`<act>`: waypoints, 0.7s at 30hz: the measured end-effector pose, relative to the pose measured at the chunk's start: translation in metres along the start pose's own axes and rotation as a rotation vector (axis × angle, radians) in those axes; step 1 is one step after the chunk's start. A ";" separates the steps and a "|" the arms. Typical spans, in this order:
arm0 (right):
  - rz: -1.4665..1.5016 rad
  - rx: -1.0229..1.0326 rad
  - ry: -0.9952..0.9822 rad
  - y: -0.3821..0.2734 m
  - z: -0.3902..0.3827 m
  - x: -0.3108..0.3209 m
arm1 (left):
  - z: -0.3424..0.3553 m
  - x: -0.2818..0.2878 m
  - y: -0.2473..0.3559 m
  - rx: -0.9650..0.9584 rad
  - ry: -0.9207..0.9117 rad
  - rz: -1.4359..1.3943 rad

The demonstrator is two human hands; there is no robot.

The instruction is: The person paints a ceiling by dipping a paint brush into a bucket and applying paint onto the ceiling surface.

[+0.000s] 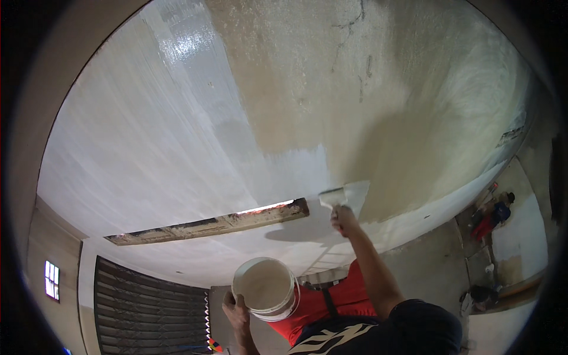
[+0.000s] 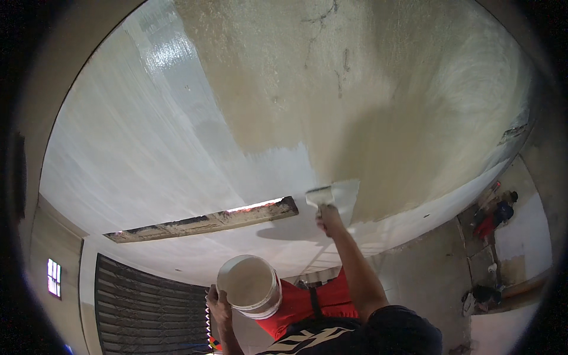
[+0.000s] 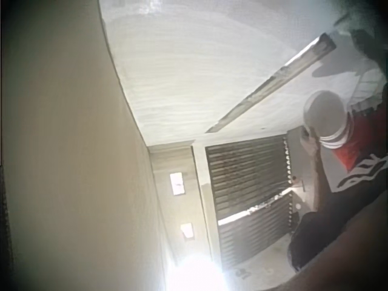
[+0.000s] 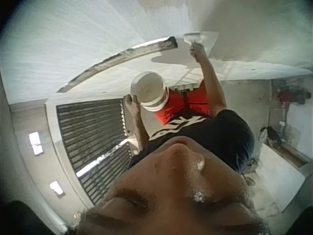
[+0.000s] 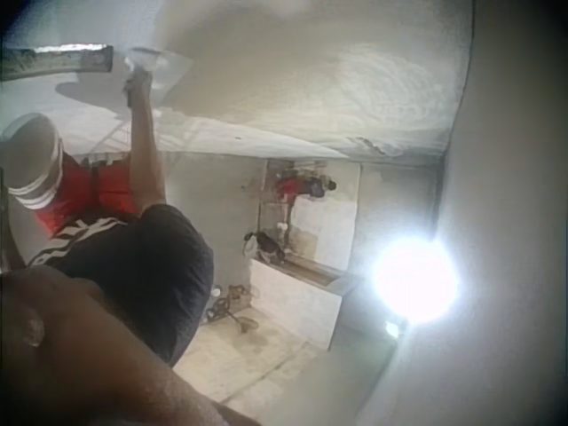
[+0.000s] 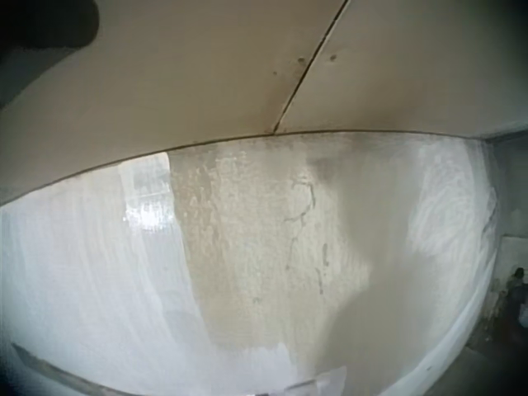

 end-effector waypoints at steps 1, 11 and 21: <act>0.012 0.131 -0.079 -0.033 -0.003 0.003 | 0.000 -0.005 0.004 -0.001 -0.014 -0.005; -0.005 0.470 -0.125 -0.191 -0.145 -0.030 | 0.005 -0.002 0.002 -0.101 0.016 -0.100; 0.000 -0.085 -0.117 0.015 0.008 0.039 | 0.004 -0.013 0.017 -0.050 0.019 -0.123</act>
Point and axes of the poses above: each hand's wrist, its own z-axis towards the middle knuckle, its own x-axis out of the back of the hand, y = z × x, the point moved 7 cm from there along z, towards the middle knuckle, and after that the axes turned 12 degrees about -z, right-handed, at the moved point
